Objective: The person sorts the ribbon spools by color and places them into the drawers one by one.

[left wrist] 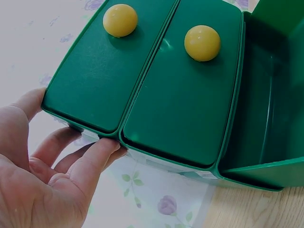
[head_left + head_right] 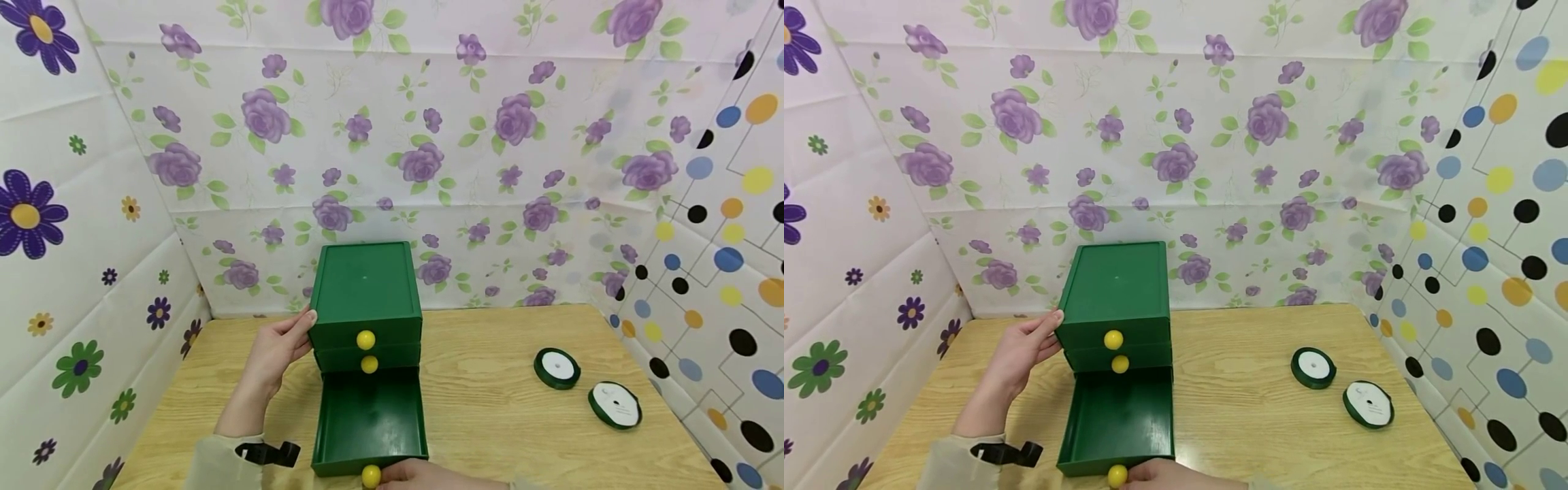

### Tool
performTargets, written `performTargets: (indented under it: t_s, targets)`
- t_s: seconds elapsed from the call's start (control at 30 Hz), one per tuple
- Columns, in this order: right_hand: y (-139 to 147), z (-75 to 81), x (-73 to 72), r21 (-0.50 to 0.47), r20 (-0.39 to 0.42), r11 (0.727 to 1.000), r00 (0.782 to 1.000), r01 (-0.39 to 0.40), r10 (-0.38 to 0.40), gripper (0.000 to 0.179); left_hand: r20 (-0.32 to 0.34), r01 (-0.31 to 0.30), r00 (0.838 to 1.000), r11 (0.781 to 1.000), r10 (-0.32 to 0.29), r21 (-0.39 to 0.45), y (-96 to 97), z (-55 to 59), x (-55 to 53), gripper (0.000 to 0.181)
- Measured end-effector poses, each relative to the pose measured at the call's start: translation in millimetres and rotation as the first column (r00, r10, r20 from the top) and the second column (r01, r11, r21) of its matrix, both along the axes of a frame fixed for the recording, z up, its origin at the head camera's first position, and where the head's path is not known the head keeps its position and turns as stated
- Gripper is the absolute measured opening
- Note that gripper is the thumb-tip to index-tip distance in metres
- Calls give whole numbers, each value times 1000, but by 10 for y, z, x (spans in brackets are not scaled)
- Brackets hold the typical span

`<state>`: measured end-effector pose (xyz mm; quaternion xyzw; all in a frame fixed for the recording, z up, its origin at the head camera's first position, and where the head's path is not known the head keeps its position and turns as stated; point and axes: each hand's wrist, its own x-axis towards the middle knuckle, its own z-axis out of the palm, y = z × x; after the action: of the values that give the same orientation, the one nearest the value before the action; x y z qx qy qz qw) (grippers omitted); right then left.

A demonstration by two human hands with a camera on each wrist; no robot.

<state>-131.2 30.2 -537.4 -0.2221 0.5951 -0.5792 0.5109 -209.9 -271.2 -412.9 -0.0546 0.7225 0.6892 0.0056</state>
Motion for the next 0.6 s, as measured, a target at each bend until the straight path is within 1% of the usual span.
performTargets:
  t_s: [0.03, 0.13, 0.17, 0.23, 0.27, 0.3, 0.37, 0.4, 0.43, 0.47, 0.5, 0.53, 0.57, 0.6]
  targets:
    - [12, 14, -3, 12, -29, 1000, 1000, -7, 8, 31, 1, 0, 1000, 1000, 0, -1, -1, 0, 0, 79]
    - [77, 90, -6, 44, -74, 998, 996, -41, 44, 30, 4, -1, 1000, 1000, 1, -5, -3, -2, 0, 80]
    - [113, 124, -6, 58, -102, 997, 993, -54, 60, 30, 5, 0, 1000, 1000, 0, -6, -2, -2, 0, 80]
    - [198, 194, -13, 69, -158, 994, 983, -89, 99, 30, 9, -1, 1000, 1000, 1, -10, -1, 0, 1, 79]
    - [246, 240, -14, 80, -194, 991, 974, -103, 117, 30, 10, -2, 1000, 1000, 2, -12, 0, 1, 2, 79]
    - [298, 283, -18, 91, -242, 989, 960, -119, 138, 30, 11, -4, 1000, 1000, 4, -14, 0, 3, 2, 79]
    - [402, 381, -59, 95, -343, 980, 918, -177, 200, 30, 10, -4, 1000, 1000, 4, -17, 2, 8, 2, 79]
    - [469, 441, -90, 100, -380, 973, 896, -208, 230, 32, 9, -4, 1000, 1000, 4, -17, 4, 9, 0, 80]
    - [539, 497, -123, 112, -428, 965, 865, -238, 263, 33, 8, -3, 1000, 1000, 3, -18, 4, 10, 0, 80]
    - [612, 559, -163, 120, -462, 957, 838, -265, 290, 34, 7, -1, 1000, 1000, 1, -17, 4, 11, 1, 80]
    - [688, 610, -209, 125, -503, 949, 805, -291, 313, 36, 7, 1, 1000, 1000, -1, -16, 3, 11, 1, 80]
    - [769, 661, -262, 135, -545, 945, 774, -299, 323, 37, 7, 3, 1000, 1000, -3, -16, 2, 10, 1, 80]
    - [859, 706, -312, 151, -580, 946, 749, -287, 320, 38, 8, 5, 1000, 1000, -5, -16, 0, 11, 1, 80]
    - [952, 734, -360, 169, -610, 953, 733, -253, 303, 38, 9, 6, 1000, 1000, -6, -17, -3, 11, 1, 80]
